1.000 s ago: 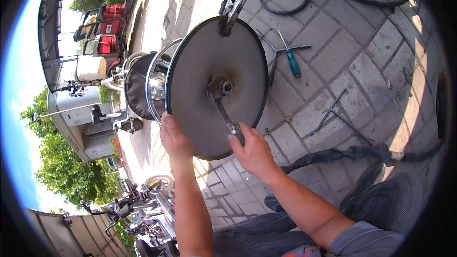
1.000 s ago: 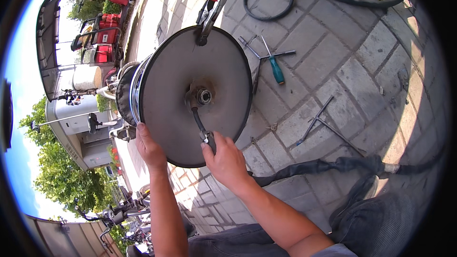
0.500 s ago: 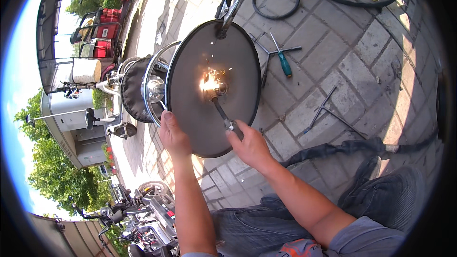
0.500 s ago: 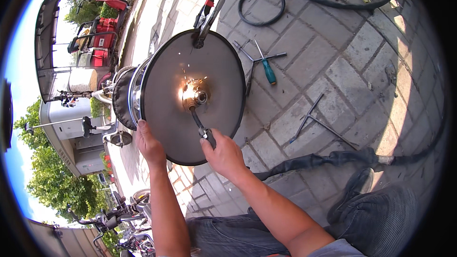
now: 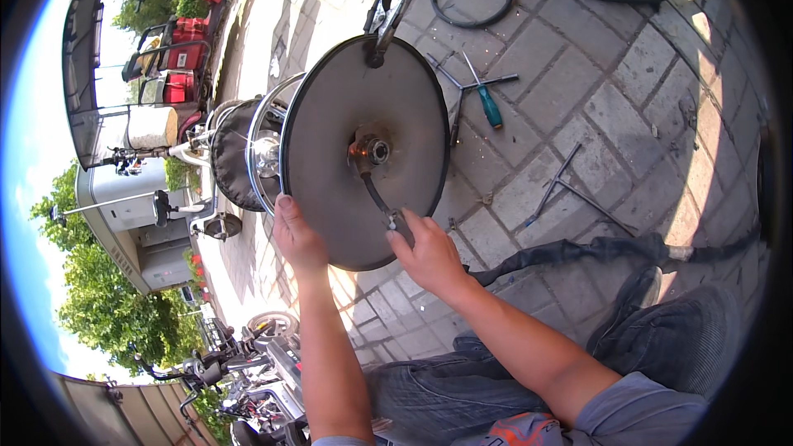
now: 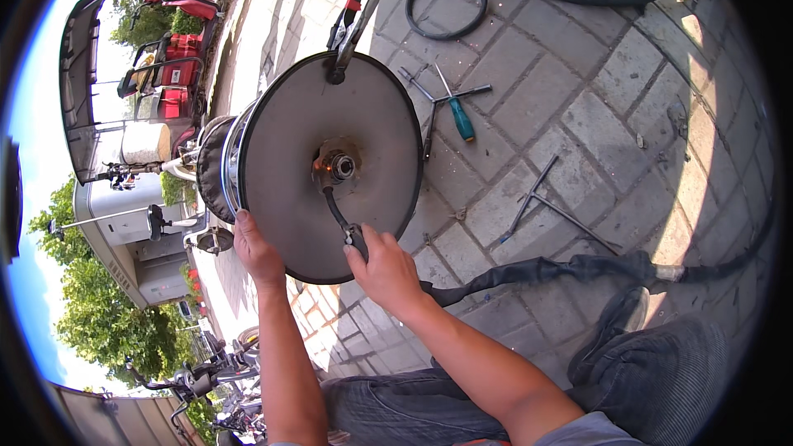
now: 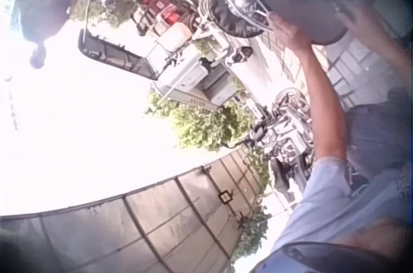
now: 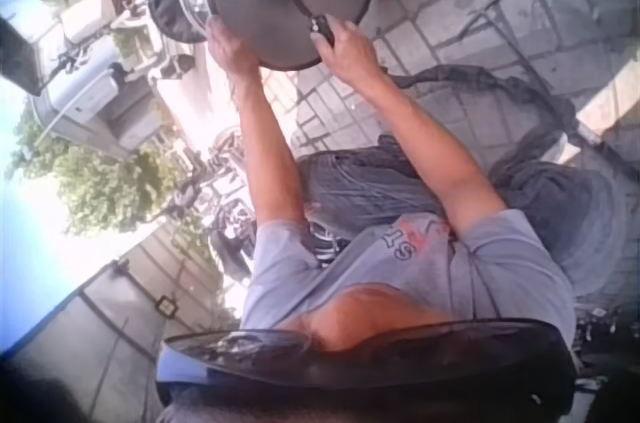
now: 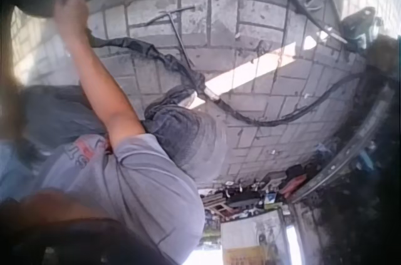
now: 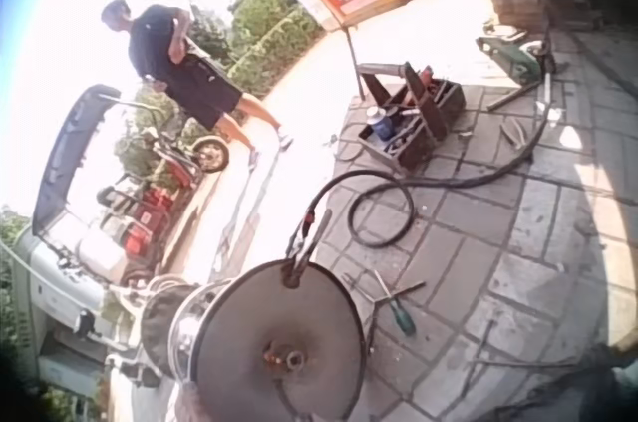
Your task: The person uses a welding torch to weld a circular metal part attached to a chrome stand. They repeatedly apply the torch to the center of the metal disc, producing sparks and bright flashes, while holding the part steady with their other hand.
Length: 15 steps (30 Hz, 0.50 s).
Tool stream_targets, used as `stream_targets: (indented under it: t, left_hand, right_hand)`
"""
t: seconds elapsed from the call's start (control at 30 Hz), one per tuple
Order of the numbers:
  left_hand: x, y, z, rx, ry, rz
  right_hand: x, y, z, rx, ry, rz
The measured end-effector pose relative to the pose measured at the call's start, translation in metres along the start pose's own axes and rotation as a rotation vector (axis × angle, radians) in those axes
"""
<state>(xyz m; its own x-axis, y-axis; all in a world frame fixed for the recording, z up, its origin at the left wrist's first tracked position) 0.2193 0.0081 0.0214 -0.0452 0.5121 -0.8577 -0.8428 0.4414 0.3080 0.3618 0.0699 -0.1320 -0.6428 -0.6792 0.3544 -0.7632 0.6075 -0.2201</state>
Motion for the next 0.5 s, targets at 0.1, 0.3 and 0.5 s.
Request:
stream_targets:
  t: [0.1, 0.3, 0.5]
  left_hand:
    - [-0.001, -0.003, 0.002, 0.01, -0.011, 0.017]
    - [-0.009, -0.007, 0.004, 0.01, -0.022, -0.013]
    - [-0.016, -0.013, -0.006, 0.017, -0.021, 0.004]
  right_hand:
    - [-0.004, 0.004, -0.009, 0.035, 0.053, -0.02]
    - [-0.003, 0.002, -0.015, 0.165, 0.148, -0.099]
    - [-0.001, -0.004, -0.007, 0.066, -0.01, -0.112]
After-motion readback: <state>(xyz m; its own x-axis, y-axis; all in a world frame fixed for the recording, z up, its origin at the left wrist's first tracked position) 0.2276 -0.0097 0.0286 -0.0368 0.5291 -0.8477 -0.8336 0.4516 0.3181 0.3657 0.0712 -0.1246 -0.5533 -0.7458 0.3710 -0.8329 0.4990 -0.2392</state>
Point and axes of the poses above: each hand's wrist, its own y-axis towards the middle knuckle, its own x-axis out of the palm, z = x × y, the point moved 6 cm from there along y, towards the middle knuckle, and after that the axes turned 15 degrees about y, right-handed, at the moved point
